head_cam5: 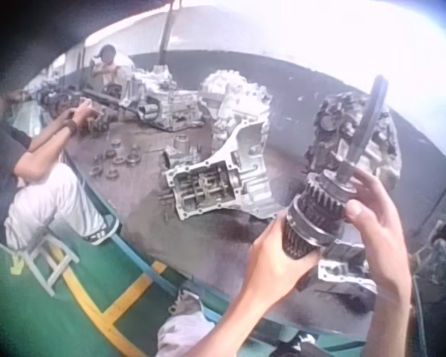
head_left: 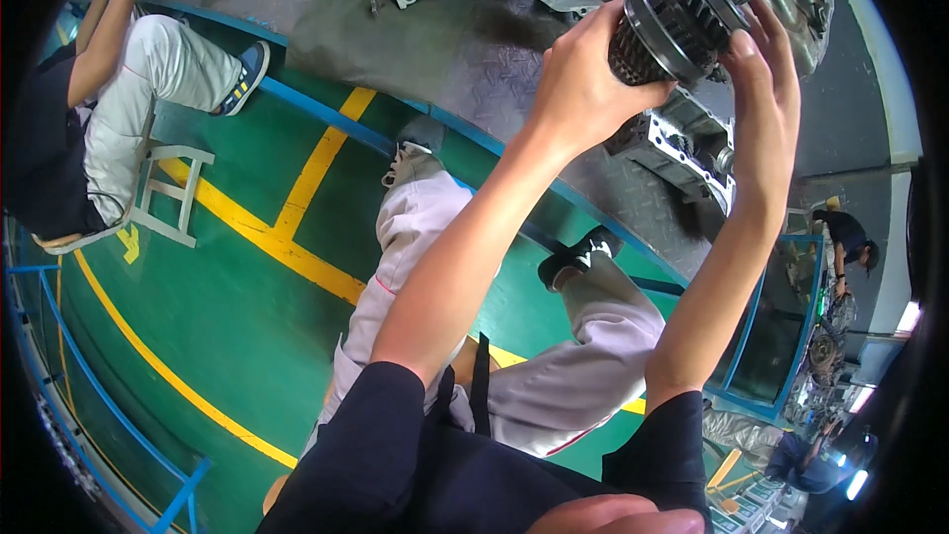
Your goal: The person assembles various gears, rings, and components onto a metal transmission shaft by hand, sliding them into position one by one.
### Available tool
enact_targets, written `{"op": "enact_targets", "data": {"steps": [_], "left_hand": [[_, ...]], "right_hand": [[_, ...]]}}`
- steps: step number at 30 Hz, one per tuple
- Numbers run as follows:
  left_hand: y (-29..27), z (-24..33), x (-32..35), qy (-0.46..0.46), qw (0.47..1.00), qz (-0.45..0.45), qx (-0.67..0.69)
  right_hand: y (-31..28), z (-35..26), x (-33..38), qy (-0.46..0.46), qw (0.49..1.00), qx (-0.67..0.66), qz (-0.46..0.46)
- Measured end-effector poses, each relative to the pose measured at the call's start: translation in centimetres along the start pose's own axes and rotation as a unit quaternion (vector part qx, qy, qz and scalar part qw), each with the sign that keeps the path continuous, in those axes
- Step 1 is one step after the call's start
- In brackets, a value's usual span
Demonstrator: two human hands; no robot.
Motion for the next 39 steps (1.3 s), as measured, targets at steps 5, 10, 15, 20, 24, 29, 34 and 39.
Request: {"op": "enact_targets", "data": {"steps": [5, 10, 15, 20, 24, 29, 34, 39], "left_hand": [[0.2, 0.5, 0.3, 0.012, 1.000, -0.005, -0.005], [0.0, 0.4, 0.6, -0.006, 1.000, 0.005, 0.005], [0.2, -0.4, 0.4, -0.050, 0.999, -0.012, 0.013], [0.1, -0.1, 0.3, -0.061, 0.998, -0.025, 0.011], [0.0, 0.0, 0.2, -0.062, 0.998, -0.023, 0.012], [-0.4, 0.2, -0.1, -0.064, 0.998, -0.016, 0.007], [0.0, 0.4, 0.1, -0.076, 0.996, -0.034, 0.014], [0.2, 0.2, 0.4, -0.075, 0.996, -0.048, 0.025]], "right_hand": [[-2.1, -1.9, -0.2, -0.010, 0.994, 0.099, 0.051], [-2.2, -1.0, -0.8, -0.025, 0.999, 0.042, 0.012], [0.9, -0.7, 0.0, -0.029, 0.996, -0.015, -0.078], [1.6, -0.1, -0.8, 0.002, 0.998, -0.033, -0.052], [1.6, -0.3, -1.4, -0.005, 0.997, -0.061, -0.038], [1.8, -0.9, -1.7, -0.001, 0.997, -0.075, -0.006], [0.2, -2.0, -2.3, -0.011, 0.996, -0.081, 0.041], [-0.1, -2.8, -2.9, -0.012, 0.994, -0.111, 0.008]]}}
Point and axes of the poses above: each hand's wrist, its own x-axis away from the middle knuckle, its own y-axis out of the palm, z = x × y, the point moved 10 cm from there along -x, towards the middle knuckle, and after that the axes turned 6 degrees about z, right-handed, at the moved point
